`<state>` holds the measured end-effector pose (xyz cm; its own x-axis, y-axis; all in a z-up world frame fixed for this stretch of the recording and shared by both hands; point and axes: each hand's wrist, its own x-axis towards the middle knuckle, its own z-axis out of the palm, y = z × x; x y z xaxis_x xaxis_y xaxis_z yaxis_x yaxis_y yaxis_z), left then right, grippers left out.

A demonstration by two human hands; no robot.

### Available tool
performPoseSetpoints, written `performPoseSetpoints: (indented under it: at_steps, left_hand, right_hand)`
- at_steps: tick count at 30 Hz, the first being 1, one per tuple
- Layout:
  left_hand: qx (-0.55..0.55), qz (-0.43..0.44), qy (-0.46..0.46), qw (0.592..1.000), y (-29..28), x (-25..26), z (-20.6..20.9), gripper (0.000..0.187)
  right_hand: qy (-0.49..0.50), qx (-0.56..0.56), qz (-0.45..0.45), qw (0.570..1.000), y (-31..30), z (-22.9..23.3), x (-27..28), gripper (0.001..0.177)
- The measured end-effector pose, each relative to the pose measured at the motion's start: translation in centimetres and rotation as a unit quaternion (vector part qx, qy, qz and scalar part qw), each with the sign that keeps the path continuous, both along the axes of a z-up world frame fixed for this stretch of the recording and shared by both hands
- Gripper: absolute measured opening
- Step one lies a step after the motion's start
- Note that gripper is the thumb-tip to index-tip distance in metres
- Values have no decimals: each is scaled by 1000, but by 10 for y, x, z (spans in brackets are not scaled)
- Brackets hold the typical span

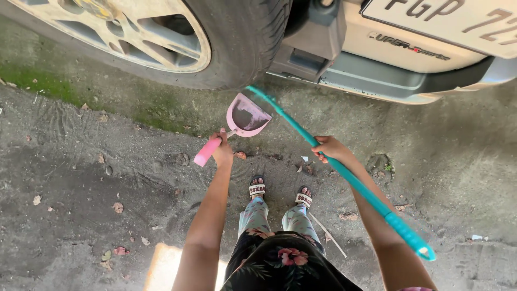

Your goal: The recorder uses a broom and dustpan to sweep up dirt and debris from a concrete garage floor.

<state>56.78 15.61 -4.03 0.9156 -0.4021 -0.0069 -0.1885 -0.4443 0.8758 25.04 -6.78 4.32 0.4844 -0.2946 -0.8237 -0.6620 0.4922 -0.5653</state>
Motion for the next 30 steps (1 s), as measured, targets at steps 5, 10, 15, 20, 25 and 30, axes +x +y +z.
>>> performPoseSetpoints:
  at_steps: [5,10,15,20,25,30]
  left_hand:
    - [4,3,-17,1000,7,-2,13,40]
    - [21,-17,-40,999,17,4,3,42]
    - [50,-43,10,998,19,8,5,42]
    - [28,-49,-1,998,26,9,12,40]
    - [6,-50,10,999,49,5,25,38]
    - [37,-85,-59,994,71,-12,-17,30]
  right_hand:
    - [50,-147,-60,986,-8,-39,37,15]
    - [26,-132,-187,973,13,-123,73,18]
    - [80,-13,-15,997,58,-56,69,27]
    - [30,-4,33,999,26,-4,11,35]
    - [103,-128,-52,985,21,-27,-8,43]
    - [104,-195,-102,970,69,-112,-6,35]
